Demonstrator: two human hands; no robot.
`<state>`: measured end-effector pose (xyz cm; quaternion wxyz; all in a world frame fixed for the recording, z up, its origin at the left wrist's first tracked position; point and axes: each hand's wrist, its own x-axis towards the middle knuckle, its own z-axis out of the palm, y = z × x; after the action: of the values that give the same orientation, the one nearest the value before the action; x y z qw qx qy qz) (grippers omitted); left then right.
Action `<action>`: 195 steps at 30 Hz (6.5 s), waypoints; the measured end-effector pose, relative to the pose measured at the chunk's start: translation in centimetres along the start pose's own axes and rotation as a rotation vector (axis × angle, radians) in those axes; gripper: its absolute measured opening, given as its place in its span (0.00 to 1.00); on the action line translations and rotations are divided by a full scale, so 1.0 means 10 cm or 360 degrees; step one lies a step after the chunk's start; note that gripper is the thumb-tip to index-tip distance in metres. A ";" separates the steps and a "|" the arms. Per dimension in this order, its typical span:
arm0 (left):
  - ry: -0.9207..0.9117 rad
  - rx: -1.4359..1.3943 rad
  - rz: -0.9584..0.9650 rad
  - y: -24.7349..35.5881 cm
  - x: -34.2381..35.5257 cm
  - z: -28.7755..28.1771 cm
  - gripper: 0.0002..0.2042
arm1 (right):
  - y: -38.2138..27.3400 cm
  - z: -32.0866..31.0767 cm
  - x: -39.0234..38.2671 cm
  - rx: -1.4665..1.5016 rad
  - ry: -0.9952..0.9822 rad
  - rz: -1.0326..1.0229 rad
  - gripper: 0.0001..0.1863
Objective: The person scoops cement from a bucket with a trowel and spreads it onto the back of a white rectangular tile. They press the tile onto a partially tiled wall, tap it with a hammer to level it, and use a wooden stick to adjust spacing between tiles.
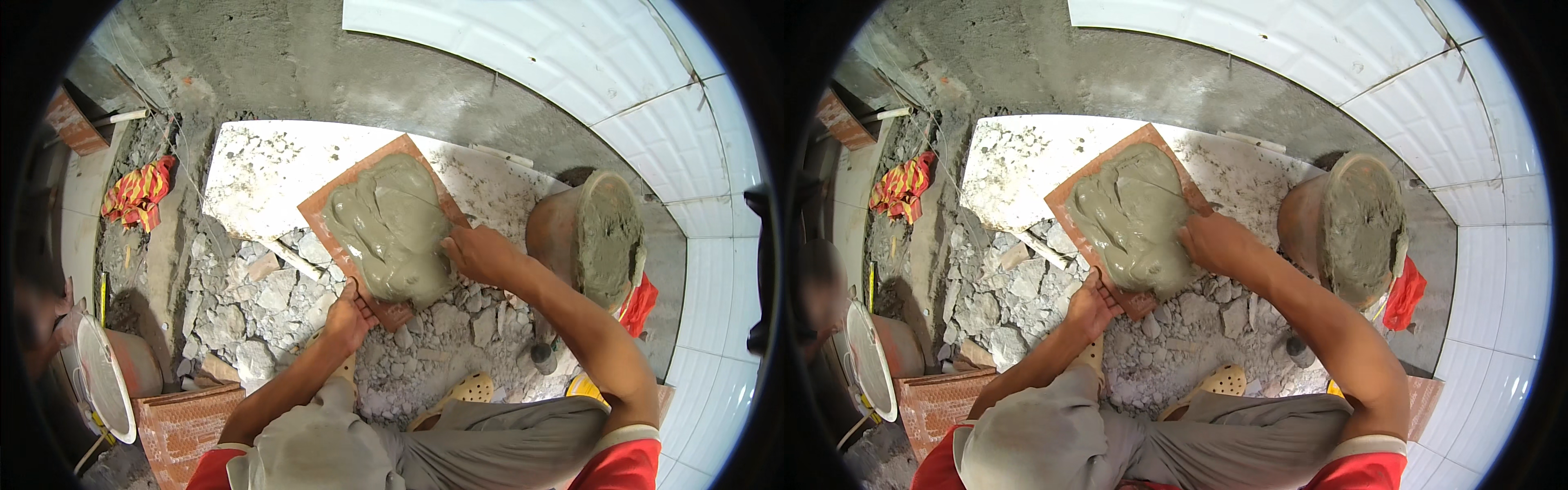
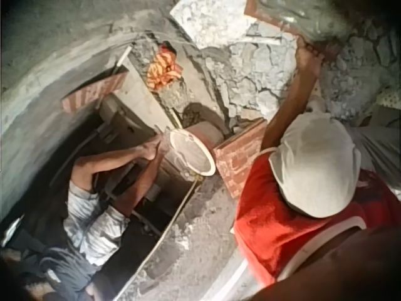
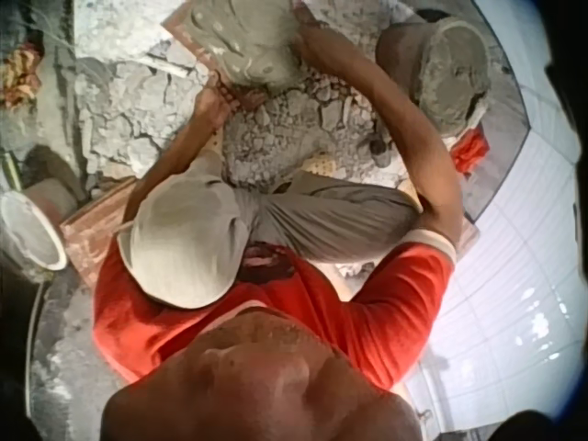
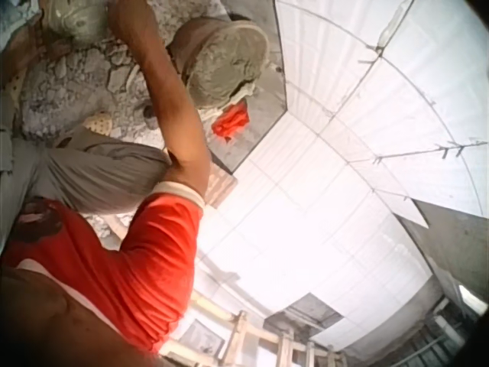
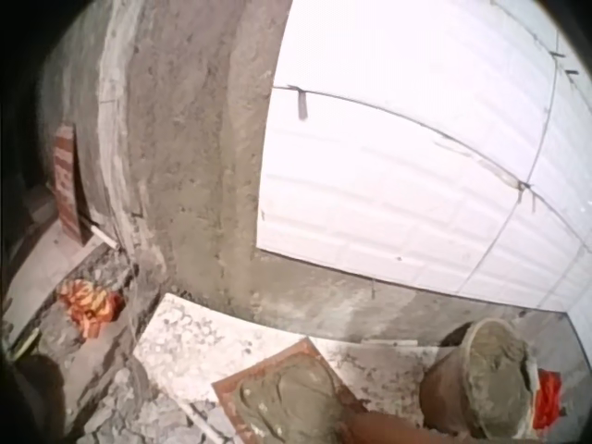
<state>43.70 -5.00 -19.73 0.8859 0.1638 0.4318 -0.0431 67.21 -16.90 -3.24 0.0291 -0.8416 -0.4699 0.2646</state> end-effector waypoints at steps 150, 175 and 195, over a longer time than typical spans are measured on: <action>0.0102 0.0140 0.0345 0.32 0.09 -0.08 0.15 | 0.43 -0.47 -2.77 0.0658 0.0759 0.0582 0.06; -0.0157 0.0311 0.0454 0.38 -0.40 0.35 0.15 | 0.99 1.77 -0.50 0.3300 0.0574 0.0322 0.09; -0.0570 0.0714 0.1481 0.87 -2.58 1.17 0.27 | 0.08 -0.05 -1.38 0.3396 0.0552 -0.0665 0.21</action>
<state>38.29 -2.34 9.22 0.8145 0.5126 0.1364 0.2352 62.23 -28.39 2.73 0.8511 -0.3137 -0.1226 0.4027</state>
